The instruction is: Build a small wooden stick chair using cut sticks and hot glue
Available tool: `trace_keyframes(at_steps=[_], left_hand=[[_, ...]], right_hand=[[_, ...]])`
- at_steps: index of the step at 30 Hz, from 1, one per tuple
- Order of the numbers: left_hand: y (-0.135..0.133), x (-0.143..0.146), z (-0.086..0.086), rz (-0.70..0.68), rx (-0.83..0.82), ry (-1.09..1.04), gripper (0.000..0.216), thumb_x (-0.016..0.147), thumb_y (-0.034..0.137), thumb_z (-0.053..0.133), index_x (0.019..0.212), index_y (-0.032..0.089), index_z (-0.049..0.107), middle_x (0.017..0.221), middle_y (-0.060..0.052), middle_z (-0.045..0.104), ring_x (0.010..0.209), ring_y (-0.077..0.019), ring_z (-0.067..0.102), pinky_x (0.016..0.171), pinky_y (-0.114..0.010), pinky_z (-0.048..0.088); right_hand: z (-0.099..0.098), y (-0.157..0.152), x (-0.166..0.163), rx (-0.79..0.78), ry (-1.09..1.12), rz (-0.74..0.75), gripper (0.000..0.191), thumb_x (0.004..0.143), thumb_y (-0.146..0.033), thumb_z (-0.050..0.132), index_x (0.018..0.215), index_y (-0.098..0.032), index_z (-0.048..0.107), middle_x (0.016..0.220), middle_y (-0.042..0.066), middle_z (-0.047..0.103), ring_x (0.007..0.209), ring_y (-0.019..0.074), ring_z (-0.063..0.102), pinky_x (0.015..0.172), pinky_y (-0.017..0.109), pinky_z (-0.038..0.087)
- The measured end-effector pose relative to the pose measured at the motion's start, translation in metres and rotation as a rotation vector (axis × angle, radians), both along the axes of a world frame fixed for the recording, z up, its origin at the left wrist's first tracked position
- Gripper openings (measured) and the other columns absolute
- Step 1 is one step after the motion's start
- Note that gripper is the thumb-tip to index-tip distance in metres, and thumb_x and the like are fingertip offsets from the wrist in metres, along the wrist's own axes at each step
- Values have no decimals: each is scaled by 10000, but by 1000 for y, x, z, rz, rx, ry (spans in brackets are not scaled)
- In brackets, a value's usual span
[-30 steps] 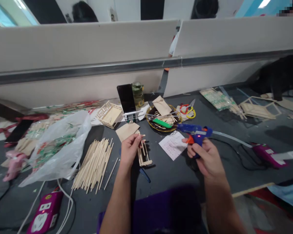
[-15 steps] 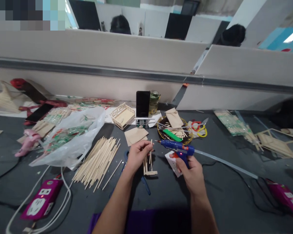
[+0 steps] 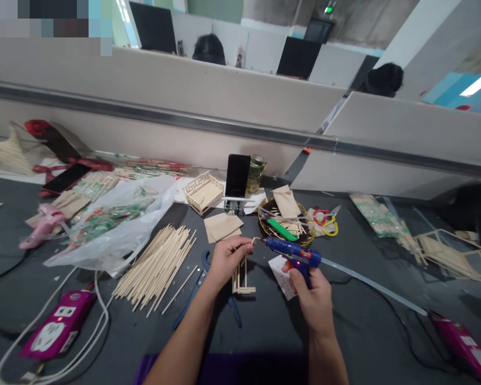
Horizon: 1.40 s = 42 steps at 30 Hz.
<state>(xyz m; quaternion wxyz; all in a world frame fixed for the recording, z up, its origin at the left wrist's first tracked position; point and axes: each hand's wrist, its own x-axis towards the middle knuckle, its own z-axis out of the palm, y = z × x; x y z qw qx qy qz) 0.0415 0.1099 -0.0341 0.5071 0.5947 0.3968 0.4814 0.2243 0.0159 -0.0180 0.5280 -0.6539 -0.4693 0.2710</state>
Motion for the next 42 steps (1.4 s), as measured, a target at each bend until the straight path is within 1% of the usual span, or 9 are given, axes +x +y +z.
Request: trace_keyframes(at_steps=[4,10,17,23,31,37,42], left_hand=[[1,0,-4,-4,29,5,193,825,325,674,790,164,773,684,-41,692,623,-143,609,601,-235,458],[2,-1,-8,-11,24,1,202,833,323,664,816,159,780,685,-38,682,608,-131,586,590,-228,441],[2,-1,-7,-11,17,5,195,823,316,668,818,161,787,707,-47,691,655,-145,613,620,-234,451],[2,0,-6,-8,19,2,191,824,309,663,801,162,782,676,-38,679,618,-135,594,601,-231,440],[2,-1,-7,-3,32,1,181,822,290,656,788,167,784,695,-42,693,652,-141,614,627,-233,451],[1,0,-5,2,23,-9,189,812,306,664,808,167,792,679,-39,683,615,-134,586,598,-233,436],[1,0,-4,-5,18,-12,204,817,318,656,792,161,785,672,-41,674,606,-131,574,590,-232,431]], right_hand=[[-3,0,1,2,22,24,331,822,-494,637,856,-170,696,579,8,611,479,131,486,458,249,407],[-6,0,3,25,3,1,330,814,-481,660,887,-164,716,607,14,624,540,148,533,521,262,453],[-9,1,3,37,-19,-11,343,815,-485,652,910,-163,720,631,20,643,560,155,550,532,264,466],[-11,1,4,26,-41,-19,346,815,-477,644,929,-159,719,712,44,692,578,156,572,541,265,474],[-13,-1,6,27,-87,-46,338,805,-477,642,890,-160,720,740,60,714,613,173,608,589,285,502],[-10,0,5,25,-99,-41,340,811,-478,635,891,-157,715,689,41,683,553,150,560,523,262,462],[-8,0,4,33,-79,-37,344,812,-484,635,879,-155,709,677,37,673,538,143,546,506,255,451]])
